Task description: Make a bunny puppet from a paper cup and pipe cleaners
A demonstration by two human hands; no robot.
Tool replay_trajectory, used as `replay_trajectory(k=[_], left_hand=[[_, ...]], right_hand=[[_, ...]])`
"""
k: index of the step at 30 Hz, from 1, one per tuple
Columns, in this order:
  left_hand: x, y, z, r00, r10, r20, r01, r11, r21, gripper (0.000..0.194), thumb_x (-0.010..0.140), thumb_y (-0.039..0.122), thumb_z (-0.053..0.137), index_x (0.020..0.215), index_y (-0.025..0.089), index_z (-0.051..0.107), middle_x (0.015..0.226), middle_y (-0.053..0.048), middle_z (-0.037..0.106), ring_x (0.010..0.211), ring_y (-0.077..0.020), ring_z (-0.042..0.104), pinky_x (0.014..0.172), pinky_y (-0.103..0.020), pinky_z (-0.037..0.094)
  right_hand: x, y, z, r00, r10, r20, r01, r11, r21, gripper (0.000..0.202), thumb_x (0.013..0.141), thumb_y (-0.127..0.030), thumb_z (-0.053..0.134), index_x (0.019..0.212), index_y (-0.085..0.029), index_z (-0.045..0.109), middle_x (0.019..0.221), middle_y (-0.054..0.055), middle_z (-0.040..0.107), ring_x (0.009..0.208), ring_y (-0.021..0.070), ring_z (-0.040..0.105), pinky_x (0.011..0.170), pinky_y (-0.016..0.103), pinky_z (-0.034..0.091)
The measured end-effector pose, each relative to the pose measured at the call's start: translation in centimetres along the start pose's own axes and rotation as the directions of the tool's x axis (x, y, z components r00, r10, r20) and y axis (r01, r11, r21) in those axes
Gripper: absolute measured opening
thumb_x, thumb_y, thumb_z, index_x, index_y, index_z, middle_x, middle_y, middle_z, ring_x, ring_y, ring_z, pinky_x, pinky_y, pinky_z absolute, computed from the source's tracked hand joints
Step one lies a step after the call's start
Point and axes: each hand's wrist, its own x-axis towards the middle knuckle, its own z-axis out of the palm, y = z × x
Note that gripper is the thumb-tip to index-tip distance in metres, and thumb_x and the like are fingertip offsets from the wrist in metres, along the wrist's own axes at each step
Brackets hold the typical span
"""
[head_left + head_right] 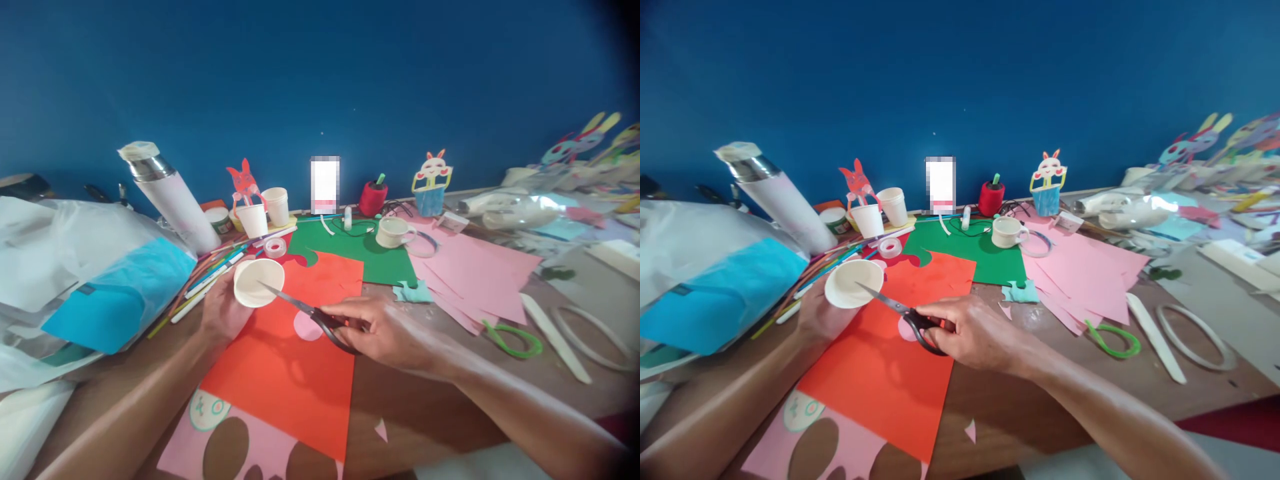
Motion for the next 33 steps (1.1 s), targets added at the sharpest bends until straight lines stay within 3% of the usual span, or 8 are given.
replay_trajectory(k=[3,6,11,20,26,33], left_hand=[[-0.1,-0.5,0.2,0.991,0.095,0.099,-0.095,0.995,0.005,0.027,0.08,0.016,0.044,0.102,0.016,0.059,0.092,-0.003,0.068,0.087,-0.018,0.06,0.077,-0.026,0.047],[-0.1,-1.1,0.3,0.987,0.012,0.158,-0.01,1.0,-0.009,0.028,0.083,0.023,0.043,0.105,0.014,0.058,0.094,-0.006,0.067,0.087,-0.019,0.061,0.078,-0.028,0.047],[0.3,-1.9,0.3,0.987,-0.082,0.14,0.077,0.996,0.044,0.03,0.083,0.029,0.045,0.108,0.015,0.055,0.098,-0.007,0.065,0.087,-0.0206,0.06,0.077,-0.032,0.048],[1.1,-2.4,-0.4,0.989,-0.104,0.109,0.09,0.988,0.128,0.023,0.083,0.027,0.046,0.096,0.014,0.06,0.085,-0.005,0.067,0.074,-0.0158,0.062,0.067,-0.027,0.051],[1.1,-2.4,-0.5,0.986,-0.113,0.12,0.095,0.985,0.145,0.024,0.082,0.028,0.047,0.096,0.012,0.06,0.092,-0.006,0.066,0.08,-0.0167,0.061,0.071,-0.027,0.05],[0.7,-2.2,0.1,0.988,-0.106,0.116,0.09,0.987,0.136,0.024,0.082,0.028,0.047,0.097,0.014,0.06,0.09,-0.004,0.067,0.078,-0.0157,0.062,0.069,-0.024,0.05]], right_hand=[[0.3,-0.1,0.5,0.997,0.044,0.056,-0.051,0.989,0.14,0.031,0.078,-0.015,0.046,0.103,-0.022,0.062,0.075,-0.002,0.064,0.059,0.0074,0.053,0.05,0.016,0.036],[0.6,-0.2,0.7,0.987,0.103,0.125,-0.136,0.949,0.285,0.029,0.079,-0.018,0.047,0.104,-0.02,0.061,0.076,-0.001,0.065,0.06,0.0081,0.056,0.052,0.017,0.04],[1.0,-0.1,0.7,0.955,0.235,0.179,-0.288,0.876,0.388,0.025,0.078,-0.022,0.048,0.101,-0.019,0.06,0.076,-0.001,0.065,0.048,0.0059,0.057,0.046,0.016,0.04],[1.5,0.2,0.3,0.922,0.315,0.226,-0.383,0.829,0.408,0.02,0.077,-0.023,0.05,0.095,-0.016,0.057,0.069,0.0,0.066,0.046,0.006,0.057,0.045,0.015,0.037],[1.5,0.0,0.2,0.927,0.299,0.228,-0.367,0.848,0.383,0.022,0.077,-0.021,0.049,0.096,-0.016,0.058,0.056,-0.001,0.062,0.048,0.0075,0.057,0.045,0.015,0.036],[1.6,0.3,0.5,0.933,0.288,0.215,-0.352,0.857,0.377,0.023,0.077,-0.018,0.048,0.098,-0.016,0.058,0.056,-0.001,0.062,0.049,0.0082,0.058,0.046,0.016,0.038]])
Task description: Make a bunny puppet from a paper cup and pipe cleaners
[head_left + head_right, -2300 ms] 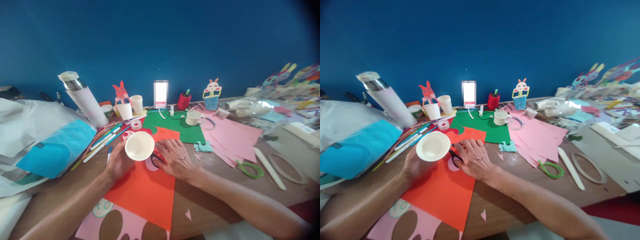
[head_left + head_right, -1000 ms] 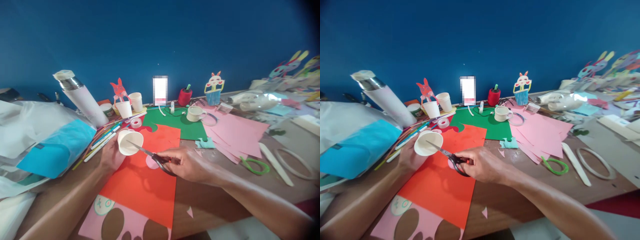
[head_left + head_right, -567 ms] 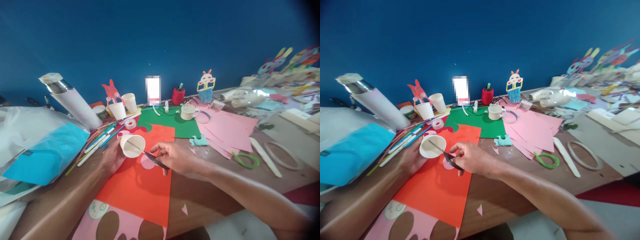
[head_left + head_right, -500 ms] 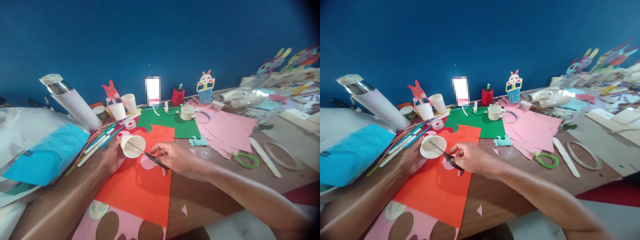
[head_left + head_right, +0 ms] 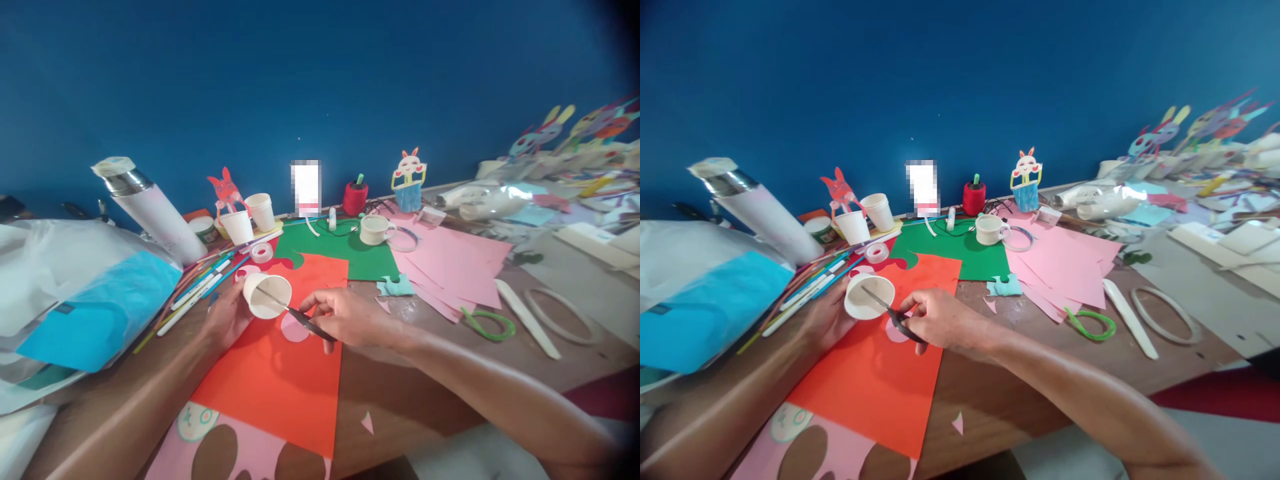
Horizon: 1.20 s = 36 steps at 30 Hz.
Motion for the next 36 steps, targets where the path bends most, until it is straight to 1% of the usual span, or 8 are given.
replay_trajectory(k=[9,15,18,23,28,30,32,36], left_hand=[[-0.1,0.0,0.0,1.0,0.008,0.01,-0.007,1.0,-0.007,0.023,0.084,0.027,0.044,0.095,0.015,0.06,0.089,-0.003,0.066,0.077,-0.0137,0.061,0.068,-0.023,0.051],[0.1,-0.2,-0.1,0.999,-0.004,-0.039,0.005,0.999,0.035,0.024,0.084,0.029,0.044,0.095,0.014,0.06,0.087,-0.005,0.066,0.075,-0.0154,0.062,0.065,-0.026,0.052],[0.1,-0.3,-0.1,0.998,0.001,-0.056,0.002,0.999,0.047,0.025,0.084,0.03,0.044,0.095,0.015,0.059,0.092,-0.005,0.066,0.08,-0.0167,0.061,0.068,-0.028,0.052],[-0.3,-0.4,0.2,1.0,0.024,-0.013,-0.023,0.997,0.071,0.024,0.083,0.03,0.046,0.097,0.015,0.06,0.094,-0.006,0.065,0.082,-0.0172,0.061,0.07,-0.027,0.052],[-0.2,-0.9,0.0,0.997,0.078,0.007,-0.078,0.989,0.126,0.034,0.079,0.034,0.051,0.106,0.015,0.057,0.099,-0.008,0.064,0.091,-0.0226,0.059,0.08,-0.036,0.048],[-0.1,-1.1,-0.1,0.995,0.101,0.001,-0.1,0.985,0.137,0.038,0.077,0.035,0.053,0.107,0.013,0.056,0.1,-0.009,0.063,0.094,-0.024,0.058,0.084,-0.038,0.046],[-0.1,-1.1,-0.1,0.994,0.108,-0.012,-0.105,0.985,0.139,0.04,0.076,0.035,0.055,0.108,0.013,0.055,0.101,-0.01,0.063,0.097,-0.0249,0.057,0.086,-0.038,0.044],[-0.2,-1.0,0.3,0.993,0.102,-0.052,-0.094,0.987,0.132,0.039,0.073,0.032,0.058,0.107,0.012,0.056,0.1,-0.01,0.064,0.099,-0.0254,0.055,0.088,-0.037,0.043]], right_hand=[[0.2,0.4,0.1,0.999,-0.034,-0.017,0.034,0.999,-0.028,0.022,0.076,-0.018,0.049,0.096,-0.017,0.059,0.058,-0.002,0.063,0.048,0.0079,0.059,0.045,0.015,0.039],[0.2,0.4,0.1,0.999,-0.031,-0.02,0.03,0.999,-0.041,0.021,0.075,-0.019,0.051,0.094,-0.018,0.059,0.064,-0.001,0.064,0.046,0.0067,0.059,0.045,0.015,0.039],[0.3,0.5,0.1,0.999,-0.026,-0.023,0.025,0.998,-0.049,0.021,0.076,-0.02,0.051,0.095,-0.018,0.059,0.066,-0.001,0.064,0.046,0.0066,0.058,0.046,0.015,0.04],[0.5,0.8,0.0,0.999,-0.035,-0.026,0.033,0.997,-0.065,0.021,0.075,-0.022,0.052,0.094,-0.018,0.06,0.066,-0.001,0.063,0.045,0.006,0.057,0.044,0.015,0.039],[0.5,1.1,0.0,0.998,-0.049,-0.04,0.045,0.995,-0.089,0.022,0.075,-0.022,0.051,0.094,-0.018,0.062,0.067,0.0,0.063,0.045,0.0063,0.055,0.043,0.015,0.037],[0.5,1.2,0.1,0.996,-0.073,-0.057,0.065,0.989,-0.13,0.024,0.076,-0.021,0.05,0.096,-0.019,0.063,0.07,0.0,0.064,0.048,0.0065,0.054,0.044,0.016,0.036],[0.3,1.0,0.1,0.989,-0.109,-0.095,0.086,0.972,-0.22,0.026,0.075,-0.02,0.049,0.097,-0.02,0.063,0.071,0.0,0.064,0.052,0.0073,0.054,0.045,0.016,0.033],[-0.2,0.1,0.1,0.972,-0.194,-0.137,0.11,0.879,-0.464,0.026,0.074,-0.02,0.05,0.096,-0.024,0.064,0.07,-0.001,0.065,0.058,0.0097,0.054,0.049,0.02,0.029]])
